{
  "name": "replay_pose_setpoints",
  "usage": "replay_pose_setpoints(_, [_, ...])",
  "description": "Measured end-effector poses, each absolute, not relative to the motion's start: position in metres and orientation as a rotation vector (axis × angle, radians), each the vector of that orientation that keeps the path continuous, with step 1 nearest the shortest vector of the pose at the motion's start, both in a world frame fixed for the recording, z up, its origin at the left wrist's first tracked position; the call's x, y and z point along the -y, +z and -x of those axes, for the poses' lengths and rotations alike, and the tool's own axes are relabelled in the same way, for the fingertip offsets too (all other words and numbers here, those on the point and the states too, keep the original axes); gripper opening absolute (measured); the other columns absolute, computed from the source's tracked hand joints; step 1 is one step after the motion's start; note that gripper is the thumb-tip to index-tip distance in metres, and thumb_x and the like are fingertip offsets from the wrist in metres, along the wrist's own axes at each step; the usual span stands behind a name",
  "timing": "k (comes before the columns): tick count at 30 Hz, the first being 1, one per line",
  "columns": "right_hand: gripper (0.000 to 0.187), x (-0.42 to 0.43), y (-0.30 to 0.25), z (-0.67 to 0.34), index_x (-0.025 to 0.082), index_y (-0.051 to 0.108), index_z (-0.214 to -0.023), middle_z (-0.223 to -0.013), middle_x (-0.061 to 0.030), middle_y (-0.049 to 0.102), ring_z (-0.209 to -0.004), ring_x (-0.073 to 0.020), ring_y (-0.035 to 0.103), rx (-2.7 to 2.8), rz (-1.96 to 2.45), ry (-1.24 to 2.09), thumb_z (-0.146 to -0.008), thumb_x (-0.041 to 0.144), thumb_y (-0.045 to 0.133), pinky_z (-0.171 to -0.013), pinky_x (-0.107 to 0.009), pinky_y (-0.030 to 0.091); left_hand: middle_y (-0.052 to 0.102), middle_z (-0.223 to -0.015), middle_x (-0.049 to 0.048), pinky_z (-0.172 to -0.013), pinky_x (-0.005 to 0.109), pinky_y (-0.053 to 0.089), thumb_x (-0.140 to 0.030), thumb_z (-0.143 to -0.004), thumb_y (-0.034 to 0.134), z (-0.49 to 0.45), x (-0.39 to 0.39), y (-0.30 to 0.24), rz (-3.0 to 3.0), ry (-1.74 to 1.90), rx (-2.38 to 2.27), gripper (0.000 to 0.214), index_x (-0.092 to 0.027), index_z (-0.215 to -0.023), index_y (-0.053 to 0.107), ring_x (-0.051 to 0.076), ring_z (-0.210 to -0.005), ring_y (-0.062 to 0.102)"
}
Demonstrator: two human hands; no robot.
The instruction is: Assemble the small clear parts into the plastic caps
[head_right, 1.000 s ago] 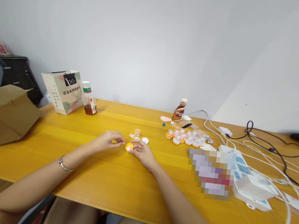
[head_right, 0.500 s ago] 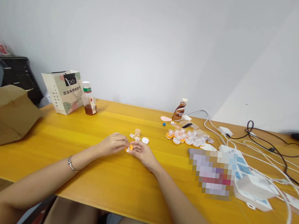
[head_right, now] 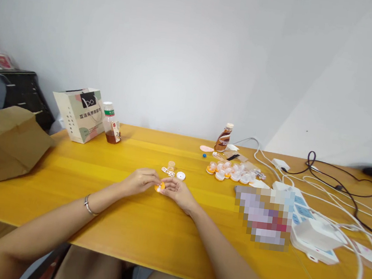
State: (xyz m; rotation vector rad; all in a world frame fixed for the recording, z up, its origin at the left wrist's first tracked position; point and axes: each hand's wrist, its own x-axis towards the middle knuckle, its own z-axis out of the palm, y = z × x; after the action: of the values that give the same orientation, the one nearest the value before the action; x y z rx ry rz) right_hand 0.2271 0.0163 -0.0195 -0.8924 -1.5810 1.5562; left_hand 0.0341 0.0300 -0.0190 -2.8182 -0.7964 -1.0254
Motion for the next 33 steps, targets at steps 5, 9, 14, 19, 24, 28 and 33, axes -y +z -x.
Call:
replay_pose_setpoints(5, [0.038,-0.017,-0.02,-0.228,0.019,0.056,-0.089,-0.079,-0.0007,0.064,-0.078,-0.0146,0.06,1.577,0.898,1.562,-0.057,0.033,0.071,-0.085,-0.036,0.041,0.062,-0.082,0.0023,-0.068,0.022,0.041,-0.017,-0.083,0.043,-0.035,-0.027,-0.017,2.816,-1.042,0.817,0.02,-0.02,-0.084,0.063,0.01,-0.072,0.055])
replay_pose_setpoints(9, [0.038,-0.018,-0.02,-0.228,0.019,0.056,-0.089,-0.08,-0.0011,0.064,-0.078,-0.0144,0.06,1.563,0.892,1.572,-0.057,0.032,0.071,-0.086,-0.036,0.041,0.061,-0.082,0.0033,-0.069,0.022,0.042,-0.02,-0.082,0.045,-0.036,-0.024,-0.012,2.883,-1.084,0.837,0.019,-0.019,-0.085,0.064,0.01,-0.075,0.055])
replay_pose_setpoints(14, [0.036,-0.019,-0.023,-0.228,0.02,0.056,-0.086,-0.08,-0.0004,0.065,-0.079,-0.015,0.06,1.499,0.883,1.556,-0.056,0.032,0.072,-0.087,-0.036,0.04,0.059,-0.094,0.006,-0.079,0.026,0.043,-0.024,-0.08,0.048,-0.032,-0.018,-0.001,2.965,-1.053,0.86,0.021,-0.019,-0.094,0.063,0.014,-0.087,0.054])
replay_pose_setpoints(19, [0.038,-0.021,-0.025,-0.229,0.021,0.055,-0.089,-0.082,-0.0019,0.065,-0.082,-0.0167,0.06,1.483,0.883,1.508,-0.057,0.033,0.072,-0.087,-0.037,0.04,0.059,-0.104,0.0062,-0.083,0.027,0.042,-0.019,-0.08,0.045,-0.029,-0.019,0.0,3.036,-0.998,0.835,0.027,-0.019,-0.104,0.059,0.015,-0.094,0.054])
replay_pose_setpoints(24, [0.041,-0.019,-0.025,-0.23,0.024,0.05,-0.092,-0.074,0.0024,0.063,-0.077,-0.0147,0.06,1.478,0.856,1.502,-0.059,0.032,0.071,-0.084,-0.035,0.041,0.06,-0.104,0.0051,-0.084,0.028,0.042,-0.015,-0.079,0.044,-0.028,-0.024,-0.004,3.069,-0.919,0.844,0.033,-0.021,-0.109,0.056,0.015,-0.093,0.055])
replay_pose_setpoints(28, [0.037,-0.019,-0.025,-0.229,0.023,0.051,-0.088,-0.077,0.0016,0.064,-0.079,-0.015,0.06,1.491,0.877,1.46,-0.058,0.033,0.071,-0.084,-0.035,0.041,0.06,-0.106,0.0051,-0.085,0.028,0.042,-0.013,-0.077,0.045,-0.028,-0.026,-0.007,3.105,-0.955,0.87,0.035,-0.021,-0.109,0.056,0.015,-0.095,0.055])
replay_pose_setpoints(33, [0.03,-0.021,-0.025,-0.229,0.021,0.057,-0.081,-0.086,-0.0019,0.065,-0.085,-0.0173,0.06,1.488,0.899,1.438,-0.058,0.034,0.071,-0.086,-0.035,0.041,0.059,-0.107,0.0052,-0.086,0.029,0.041,-0.009,-0.075,0.045,-0.029,-0.027,-0.01,3.196,-1.101,0.904,0.04,-0.022,-0.111,0.054,0.015,-0.096,0.054])
